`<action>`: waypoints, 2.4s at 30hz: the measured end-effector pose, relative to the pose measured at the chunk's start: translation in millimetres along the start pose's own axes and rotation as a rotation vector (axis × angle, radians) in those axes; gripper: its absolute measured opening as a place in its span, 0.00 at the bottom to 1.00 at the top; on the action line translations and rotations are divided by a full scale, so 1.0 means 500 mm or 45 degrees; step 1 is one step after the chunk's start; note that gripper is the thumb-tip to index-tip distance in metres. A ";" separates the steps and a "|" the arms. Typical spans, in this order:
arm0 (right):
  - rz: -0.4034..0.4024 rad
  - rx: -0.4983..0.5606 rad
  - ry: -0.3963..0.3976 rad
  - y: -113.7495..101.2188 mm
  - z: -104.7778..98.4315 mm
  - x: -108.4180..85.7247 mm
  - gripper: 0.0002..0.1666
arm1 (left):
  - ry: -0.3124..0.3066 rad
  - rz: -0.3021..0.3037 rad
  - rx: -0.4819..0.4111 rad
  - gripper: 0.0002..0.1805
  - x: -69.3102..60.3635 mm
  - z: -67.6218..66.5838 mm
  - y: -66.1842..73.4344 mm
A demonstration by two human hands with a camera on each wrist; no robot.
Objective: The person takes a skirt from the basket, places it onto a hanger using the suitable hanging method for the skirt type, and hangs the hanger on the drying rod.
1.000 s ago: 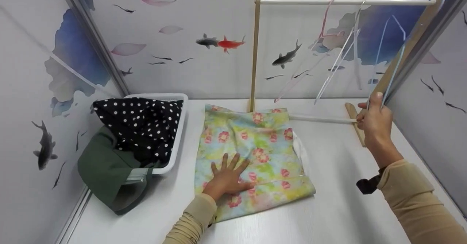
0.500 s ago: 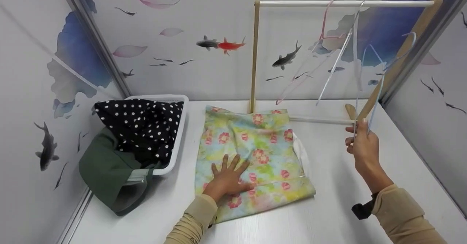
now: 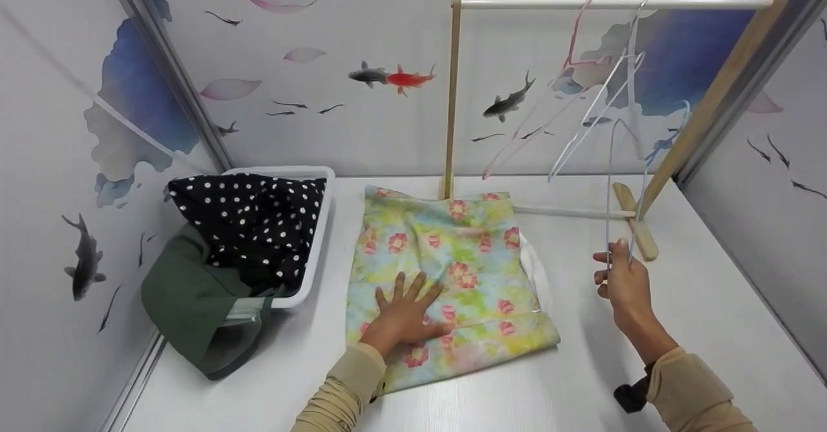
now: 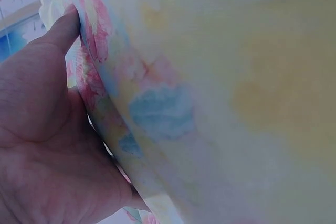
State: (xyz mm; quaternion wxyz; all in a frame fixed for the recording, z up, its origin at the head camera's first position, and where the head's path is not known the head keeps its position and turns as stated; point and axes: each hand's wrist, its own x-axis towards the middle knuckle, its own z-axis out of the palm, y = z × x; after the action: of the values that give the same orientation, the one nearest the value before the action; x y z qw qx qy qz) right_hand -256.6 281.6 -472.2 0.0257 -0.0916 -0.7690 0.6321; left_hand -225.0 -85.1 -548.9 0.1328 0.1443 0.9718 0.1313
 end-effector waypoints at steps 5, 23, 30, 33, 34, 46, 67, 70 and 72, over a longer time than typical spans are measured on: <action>0.037 -0.059 -0.039 0.028 0.009 -0.005 0.49 | 0.001 0.007 -0.028 0.48 -0.001 0.002 -0.001; 0.074 -0.139 -0.251 0.110 0.051 -0.026 0.49 | 0.014 0.005 -0.024 0.48 0.000 0.002 -0.002; 0.076 -0.155 -0.300 0.122 0.058 -0.032 0.48 | 0.008 0.005 -0.020 0.48 -0.001 -0.001 0.000; 0.084 -0.167 -0.311 0.125 0.060 -0.033 0.49 | 0.002 0.001 -0.010 0.48 0.002 -0.001 0.000; 0.087 -0.174 -0.313 0.126 0.061 -0.034 0.49 | -0.001 0.001 -0.007 0.48 0.002 0.000 -0.001; 0.064 -0.344 -0.320 0.145 0.074 -0.048 0.49 | 0.065 0.037 0.046 0.43 0.006 0.000 0.035; -0.224 -1.011 -0.218 0.152 0.085 -0.073 0.36 | 0.020 0.384 0.239 0.44 0.019 0.055 0.200; -0.226 -1.019 -0.217 0.152 0.086 -0.075 0.36 | 0.025 0.382 0.249 0.44 0.023 0.062 0.209; -0.213 -1.022 -0.218 0.153 0.087 -0.076 0.36 | 0.029 0.378 0.247 0.43 0.027 0.068 0.213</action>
State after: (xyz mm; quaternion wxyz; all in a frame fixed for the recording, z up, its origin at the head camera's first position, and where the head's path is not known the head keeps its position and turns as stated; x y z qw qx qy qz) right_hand -217.9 247.0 -552.8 -0.0249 0.0212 -0.9585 0.2832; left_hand -201.3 25.1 -552.0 0.0864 0.2968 0.9494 0.0565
